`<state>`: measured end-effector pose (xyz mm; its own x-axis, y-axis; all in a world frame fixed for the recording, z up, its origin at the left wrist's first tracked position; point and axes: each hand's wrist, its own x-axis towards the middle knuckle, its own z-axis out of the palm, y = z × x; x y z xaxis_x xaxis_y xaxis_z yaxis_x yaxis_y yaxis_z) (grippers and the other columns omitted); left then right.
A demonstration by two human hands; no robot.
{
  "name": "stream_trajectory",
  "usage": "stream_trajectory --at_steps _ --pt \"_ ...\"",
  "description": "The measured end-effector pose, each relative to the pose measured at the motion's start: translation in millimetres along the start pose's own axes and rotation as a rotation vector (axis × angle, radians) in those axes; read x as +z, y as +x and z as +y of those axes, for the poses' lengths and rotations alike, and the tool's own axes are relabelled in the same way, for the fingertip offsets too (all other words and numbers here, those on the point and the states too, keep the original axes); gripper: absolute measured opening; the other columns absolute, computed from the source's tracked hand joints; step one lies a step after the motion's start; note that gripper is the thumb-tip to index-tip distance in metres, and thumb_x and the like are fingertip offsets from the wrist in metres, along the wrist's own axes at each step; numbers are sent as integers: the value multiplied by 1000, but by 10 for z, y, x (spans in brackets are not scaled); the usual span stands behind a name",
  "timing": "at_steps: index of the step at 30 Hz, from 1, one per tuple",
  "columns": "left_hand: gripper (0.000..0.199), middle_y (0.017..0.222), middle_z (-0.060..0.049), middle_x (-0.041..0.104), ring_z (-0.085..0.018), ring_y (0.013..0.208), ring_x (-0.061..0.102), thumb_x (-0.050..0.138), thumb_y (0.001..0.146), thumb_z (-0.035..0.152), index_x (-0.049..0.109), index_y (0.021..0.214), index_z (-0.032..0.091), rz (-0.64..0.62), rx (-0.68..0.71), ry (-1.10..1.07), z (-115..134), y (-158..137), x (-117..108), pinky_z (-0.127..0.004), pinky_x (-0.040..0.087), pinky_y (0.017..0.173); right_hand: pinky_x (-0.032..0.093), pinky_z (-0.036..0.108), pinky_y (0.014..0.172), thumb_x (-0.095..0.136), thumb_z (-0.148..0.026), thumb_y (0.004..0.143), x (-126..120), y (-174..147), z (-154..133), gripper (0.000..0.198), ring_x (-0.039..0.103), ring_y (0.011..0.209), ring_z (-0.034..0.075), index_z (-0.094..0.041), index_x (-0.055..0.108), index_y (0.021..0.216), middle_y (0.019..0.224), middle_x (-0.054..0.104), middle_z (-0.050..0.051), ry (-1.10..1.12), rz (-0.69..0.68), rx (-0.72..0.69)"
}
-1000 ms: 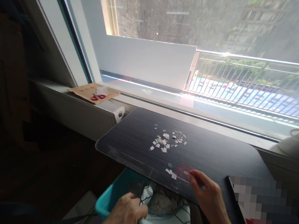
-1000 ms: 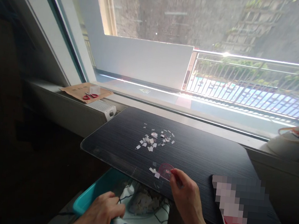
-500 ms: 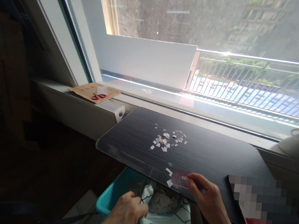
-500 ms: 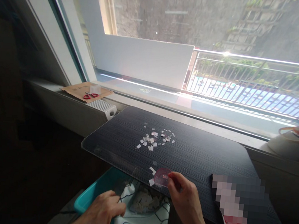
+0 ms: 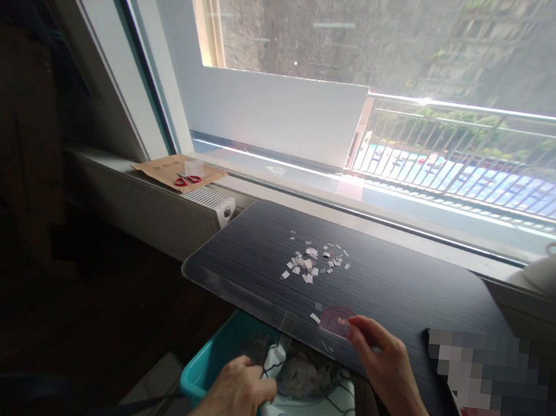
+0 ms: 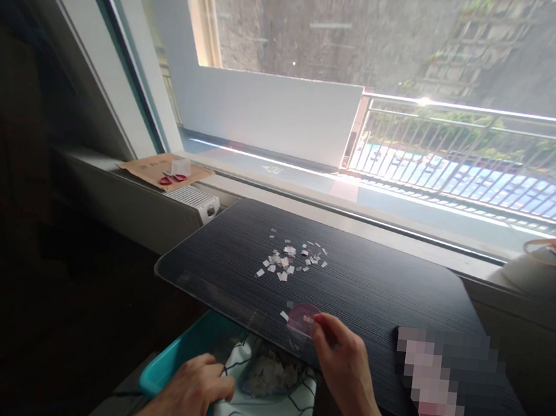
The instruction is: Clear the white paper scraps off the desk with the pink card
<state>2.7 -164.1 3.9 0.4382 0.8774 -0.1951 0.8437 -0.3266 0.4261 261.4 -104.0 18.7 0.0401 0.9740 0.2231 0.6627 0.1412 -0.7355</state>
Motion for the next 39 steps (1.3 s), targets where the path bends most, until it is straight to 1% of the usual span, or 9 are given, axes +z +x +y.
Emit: stream_trajectory --at_steps 3,9,14,20,23,26,28,35,39 --pt "16 72 0 55 -19 78 53 70 66 28 58 68 19 19 -8 -9 -13 8 30 -36 36 88 52 24 64 55 -40 84 81 74 26 30 67 68 18 -19 74 93 79 75 4 13 40 21" --pt "16 70 1 54 -17 74 52 70 67 29 57 66 18 12 2 -8 1 -8 -13 -35 36 89 50 23 60 52 -37 85 25 35 -34 27 66 64 17 -19 72 86 72 73 2 9 -131 19" --pt "16 73 0 57 -18 78 54 71 67 29 59 68 18 8 -22 -6 16 8 -41 -34 37 85 51 24 68 53 -40 84 30 32 -1 30 69 72 18 -19 72 94 80 75 3 45 -70 61" --pt "19 70 1 58 -17 73 55 73 65 32 59 65 18 29 10 0 6 12 -27 -31 39 80 49 22 55 53 -37 84 56 -21 -45 28 65 62 16 -19 73 84 71 73 2 11 -180 -18" --pt "21 69 0 59 -18 71 56 73 65 35 59 64 19 57 50 17 53 18 -18 -32 39 81 51 23 60 54 -39 84 30 -27 -27 28 66 64 17 -19 73 88 74 74 3 16 -87 -21" --pt "14 66 0 60 -18 66 57 70 65 29 60 65 19 27 190 96 136 86 18 -31 40 76 53 25 65 55 -43 84 44 36 63 32 68 68 18 -19 73 95 81 75 4 -3 64 9" --pt "8 65 -1 61 -18 62 57 67 65 25 61 65 19 -12 295 159 196 161 45 -31 39 71 54 26 67 55 -44 84 71 87 122 32 69 72 20 -20 74 97 85 76 5 -34 103 7" --pt "8 68 -5 66 -20 63 61 63 68 26 65 72 19 -106 401 271 347 320 -27 -31 40 68 54 25 71 54 -41 86 146 111 105 30 71 81 21 -21 75 97 91 76 4 -22 -16 -57" --pt "11 70 -6 67 -21 65 63 64 68 28 66 73 18 -141 381 277 383 320 -108 -31 41 70 54 26 71 54 -41 86 173 139 65 31 70 80 21 -20 74 99 91 76 4 -7 41 -38"
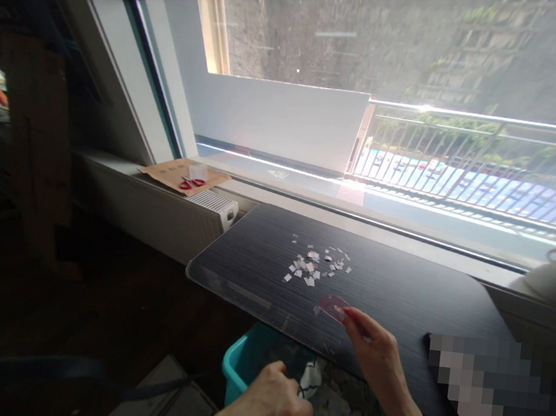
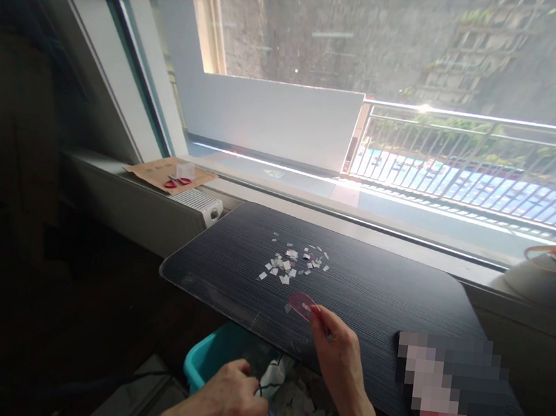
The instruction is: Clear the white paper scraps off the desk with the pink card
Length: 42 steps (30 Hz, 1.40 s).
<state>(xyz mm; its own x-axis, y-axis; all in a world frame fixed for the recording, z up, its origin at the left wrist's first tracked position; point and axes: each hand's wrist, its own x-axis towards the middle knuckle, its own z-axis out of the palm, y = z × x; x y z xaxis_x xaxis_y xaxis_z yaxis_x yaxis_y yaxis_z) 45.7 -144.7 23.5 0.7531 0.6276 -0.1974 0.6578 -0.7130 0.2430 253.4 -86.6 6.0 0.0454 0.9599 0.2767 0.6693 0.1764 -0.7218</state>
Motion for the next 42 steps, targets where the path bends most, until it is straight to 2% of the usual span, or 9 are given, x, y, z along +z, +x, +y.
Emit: stream_trajectory --at_steps 2,6,12,16,18,25,31,38,42 --pt "11 71 -6 67 -22 65 64 63 68 27 66 73 18 -15 3 2 -4 2 -20 -31 42 70 54 26 69 54 -40 86 8 4 -28 31 70 79 21 -20 75 97 90 76 5 -5 4 2" --pt "12 71 -6 68 -22 64 64 63 69 27 66 75 18 -37 27 1 -12 7 -30 -32 43 70 53 24 68 55 -37 85 0 -40 -87 27 70 75 20 -21 75 92 86 76 4 42 -149 -37" --pt "15 71 -6 68 -22 66 64 62 70 32 66 76 18 -41 7 -12 4 10 0 -34 44 75 53 26 70 56 -38 85 -18 -53 -103 29 70 77 21 -19 75 95 89 76 5 47 -64 8" --pt "17 72 -5 68 -21 66 64 62 69 32 66 78 19 -51 22 -17 -21 21 7 -33 44 73 51 22 65 57 -36 84 -46 -126 -219 24 69 74 19 -20 75 88 82 76 2 102 -258 -10" --pt "17 71 -5 67 -21 65 63 62 69 33 66 78 18 -43 29 -29 -36 17 5 -32 44 72 51 22 66 57 -35 85 -58 -145 -259 24 69 75 18 -20 75 89 83 76 3 136 -288 4" --pt "11 68 -4 67 -20 62 62 63 71 31 65 72 20 17 -30 40 -119 -57 157 -31 39 65 52 28 70 52 -41 85 137 274 -88 35 69 76 21 -17 72 101 88 76 7 93 -50 66" --pt "12 62 -1 62 -16 56 57 63 77 33 65 70 23 80 -105 43 -292 -204 371 -29 35 61 48 31 72 46 -40 86 300 701 -124 38 68 81 24 -17 72 102 89 75 8 -19 14 12" --pt "18 64 -1 61 -17 61 54 66 72 39 64 67 22 174 -256 -53 -434 -428 513 -29 36 65 46 28 64 50 -39 84 188 569 -121 33 68 71 22 -19 74 92 80 75 6 -85 -16 9" --pt "11 72 -3 63 -20 72 57 63 74 32 65 70 22 186 -320 -145 -456 -449 510 -31 40 72 47 28 69 47 -39 86 204 543 -176 35 68 78 21 -18 73 96 88 75 7 -75 -20 9"
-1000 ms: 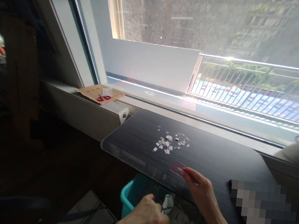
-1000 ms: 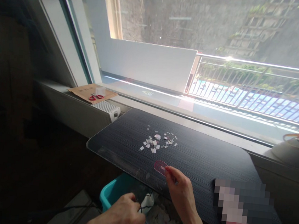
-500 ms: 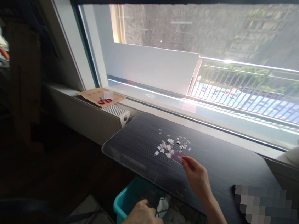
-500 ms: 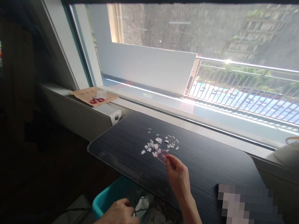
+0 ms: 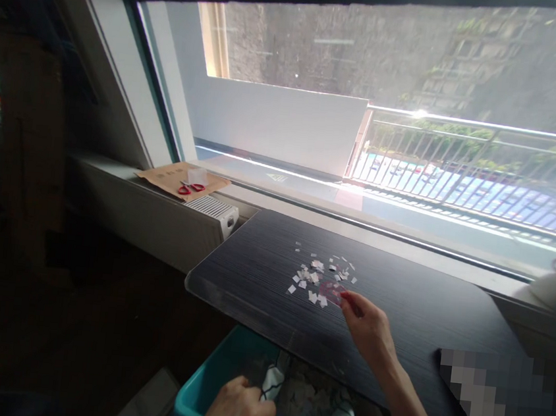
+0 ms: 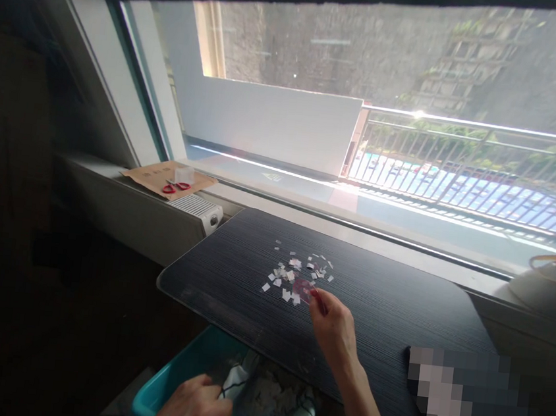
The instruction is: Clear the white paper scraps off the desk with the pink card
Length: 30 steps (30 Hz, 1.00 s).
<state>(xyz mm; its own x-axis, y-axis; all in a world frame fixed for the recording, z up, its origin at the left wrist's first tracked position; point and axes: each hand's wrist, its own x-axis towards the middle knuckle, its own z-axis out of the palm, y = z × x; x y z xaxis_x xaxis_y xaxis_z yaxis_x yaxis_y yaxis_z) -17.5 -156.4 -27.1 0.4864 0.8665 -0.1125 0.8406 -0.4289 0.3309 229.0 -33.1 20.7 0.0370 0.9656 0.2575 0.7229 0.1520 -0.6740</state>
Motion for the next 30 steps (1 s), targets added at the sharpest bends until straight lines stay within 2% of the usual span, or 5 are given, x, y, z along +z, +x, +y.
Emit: stream_trajectory --at_steps 7,12,19,24,30 --pt "11 69 -1 60 -18 69 55 66 72 30 63 69 21 46 26 -53 20 -20 17 -32 41 75 47 29 66 48 -35 83 -14 -16 -68 31 68 73 22 -19 73 92 81 75 6 -24 -27 19" --pt "11 79 -3 59 -21 84 54 68 71 29 64 76 20 126 18 -115 -59 -88 169 -32 41 83 47 29 71 46 -38 85 -130 -36 12 34 68 82 23 -18 72 96 91 75 8 -50 23 34" --pt "11 77 -2 59 -21 85 56 70 69 26 61 71 19 94 -16 -159 -12 -47 122 -38 40 90 48 31 70 47 -38 84 -146 -84 59 32 69 79 23 -20 72 95 86 75 7 -78 13 69" --pt "15 83 -4 61 -23 87 57 66 61 13 61 75 18 116 26 -142 0 -67 111 -41 40 91 49 31 69 47 -37 84 -165 -95 78 32 69 78 23 -20 73 93 85 75 7 -91 16 49" --pt "7 80 -4 61 -23 86 57 67 68 20 61 72 19 117 -5 -164 3 -68 137 -42 39 91 48 31 68 46 -39 85 -193 -113 112 35 69 79 24 -20 73 95 88 75 8 -91 41 62"
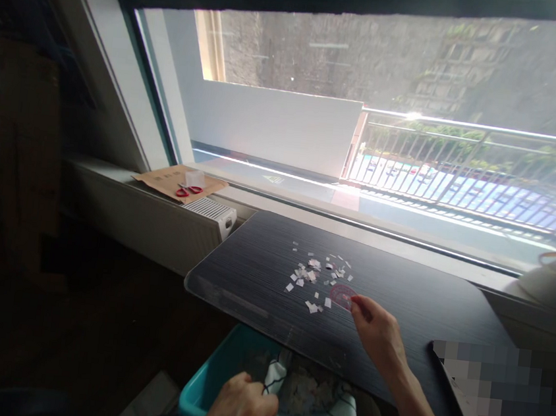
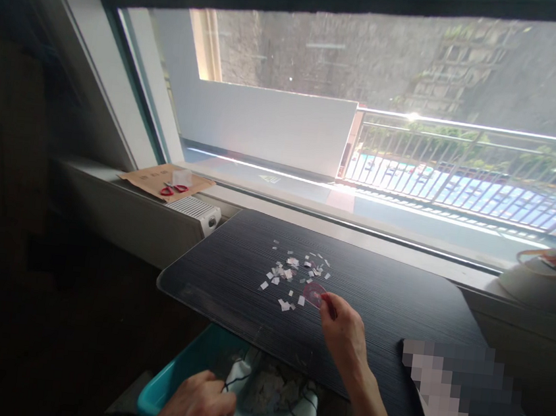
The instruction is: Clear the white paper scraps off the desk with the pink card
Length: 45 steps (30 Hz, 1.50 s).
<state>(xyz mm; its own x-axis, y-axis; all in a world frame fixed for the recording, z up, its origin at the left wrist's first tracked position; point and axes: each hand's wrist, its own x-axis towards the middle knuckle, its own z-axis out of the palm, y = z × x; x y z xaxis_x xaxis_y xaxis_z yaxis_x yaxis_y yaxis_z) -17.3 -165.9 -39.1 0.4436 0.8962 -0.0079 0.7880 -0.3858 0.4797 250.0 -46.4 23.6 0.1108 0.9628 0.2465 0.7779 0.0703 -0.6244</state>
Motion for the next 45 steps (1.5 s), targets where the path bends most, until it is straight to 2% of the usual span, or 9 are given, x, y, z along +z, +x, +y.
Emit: stream_trajectory --at_steps 6,9,13,20,24,27,35,41,45 --pt "9 82 -4 59 -23 90 53 67 72 25 61 73 19 -38 -6 17 -39 -11 38 -39 39 91 48 29 66 48 -37 83 16 -50 1 32 69 75 22 -20 73 91 84 75 6 57 -71 -47" --pt "15 86 -3 60 -24 94 53 72 67 25 63 77 19 -49 -32 10 -38 -11 35 -38 37 94 48 29 65 48 -35 82 -8 -64 -9 31 68 73 22 -20 74 90 82 75 6 33 -74 -42" --pt "22 84 0 60 -24 99 53 79 60 28 63 74 22 -69 -108 -14 16 14 -16 -33 36 93 48 30 68 48 -37 83 -19 -64 -46 32 68 77 23 -20 73 93 86 76 6 47 -70 -52" --pt "18 82 -1 61 -23 93 55 74 64 31 64 75 21 -106 -123 23 91 65 -150 -35 36 91 48 29 64 49 -38 82 -23 -103 -9 32 68 71 22 -21 74 90 79 75 6 21 -62 -28" --pt "20 73 -1 61 -20 79 58 73 65 35 62 67 19 -114 -67 76 240 179 -261 -32 39 84 50 30 70 48 -39 84 -20 -131 -2 33 69 79 23 -20 74 93 89 76 7 66 -49 -50" --pt "20 68 1 62 -18 71 59 75 64 33 61 66 19 -162 25 132 368 272 -307 -31 41 80 50 30 68 49 -37 83 -23 -166 -33 31 69 75 23 -20 74 91 84 76 7 58 -82 -48" --pt "21 74 -3 68 -22 74 65 75 64 36 67 75 20 -226 118 239 486 396 -278 -33 43 82 51 30 70 49 -36 84 -18 -182 -56 32 69 80 24 -20 74 93 90 76 7 104 -57 -92" --pt "22 74 -3 69 -23 74 65 77 64 34 68 78 20 -282 128 219 545 418 -335 -33 44 79 51 27 65 52 -36 84 51 -251 -38 28 68 72 20 -21 75 89 82 76 4 154 -166 -111" --pt "19 76 -4 70 -23 76 66 75 66 32 68 79 19 -273 127 217 564 418 -354 -34 43 81 52 28 71 53 -37 83 79 -300 -2 29 69 77 21 -21 74 92 87 76 5 190 -110 -63"
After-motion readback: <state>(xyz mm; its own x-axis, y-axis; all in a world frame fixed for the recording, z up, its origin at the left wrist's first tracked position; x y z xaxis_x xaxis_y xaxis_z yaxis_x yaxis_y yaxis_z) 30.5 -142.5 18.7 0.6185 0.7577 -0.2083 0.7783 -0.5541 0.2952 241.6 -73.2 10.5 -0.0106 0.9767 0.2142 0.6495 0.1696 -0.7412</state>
